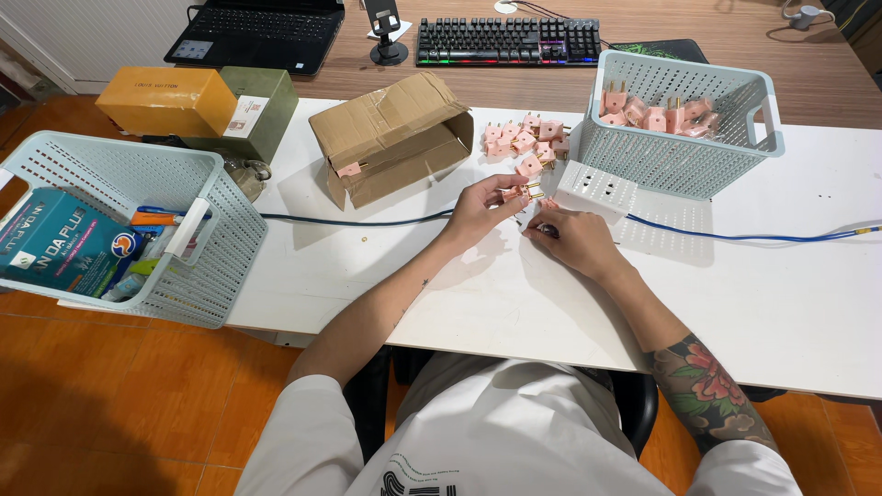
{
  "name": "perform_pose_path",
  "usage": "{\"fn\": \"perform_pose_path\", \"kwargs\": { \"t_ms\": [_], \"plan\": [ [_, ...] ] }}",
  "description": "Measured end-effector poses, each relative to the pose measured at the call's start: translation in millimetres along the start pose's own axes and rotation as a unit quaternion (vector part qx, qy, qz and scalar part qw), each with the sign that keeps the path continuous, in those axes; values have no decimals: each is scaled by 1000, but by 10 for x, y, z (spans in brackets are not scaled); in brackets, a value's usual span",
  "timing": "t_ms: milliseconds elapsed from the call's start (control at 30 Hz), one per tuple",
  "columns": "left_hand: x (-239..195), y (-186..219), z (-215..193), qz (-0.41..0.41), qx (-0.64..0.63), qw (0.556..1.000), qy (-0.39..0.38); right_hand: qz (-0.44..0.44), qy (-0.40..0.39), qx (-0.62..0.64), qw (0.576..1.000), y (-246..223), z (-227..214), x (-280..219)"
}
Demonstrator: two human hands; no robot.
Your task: The person sits at a white desk and uses a screwdriver to tighten screws on small pink electrical plug adapters. They pick up each adapter, secure the internal components, and place the finished units into a light blue basket on the right.
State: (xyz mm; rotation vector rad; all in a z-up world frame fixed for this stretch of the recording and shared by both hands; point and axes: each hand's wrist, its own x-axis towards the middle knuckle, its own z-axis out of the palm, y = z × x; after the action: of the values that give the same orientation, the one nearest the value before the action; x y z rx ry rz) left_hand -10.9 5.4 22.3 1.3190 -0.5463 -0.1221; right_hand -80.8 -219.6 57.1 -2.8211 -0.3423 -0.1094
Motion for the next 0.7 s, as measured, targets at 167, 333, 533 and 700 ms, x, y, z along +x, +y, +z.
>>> {"fn": "perform_pose_path", "kwargs": {
  "t_ms": [167,333,533,700],
  "plan": [
    [-4,26,-12,7,13,1000,-1,4,7,1,1000,71,119,34],
    [4,-21,-11,9,22,1000,-4,15,9,0,1000,113,179,55],
    [3,-45,6,11,26,1000,-13,23,15,4,1000,109,190,62],
    [2,-65,-22,6,46,999,-28,35,2,0,999,132,229,73]
  ]
}}
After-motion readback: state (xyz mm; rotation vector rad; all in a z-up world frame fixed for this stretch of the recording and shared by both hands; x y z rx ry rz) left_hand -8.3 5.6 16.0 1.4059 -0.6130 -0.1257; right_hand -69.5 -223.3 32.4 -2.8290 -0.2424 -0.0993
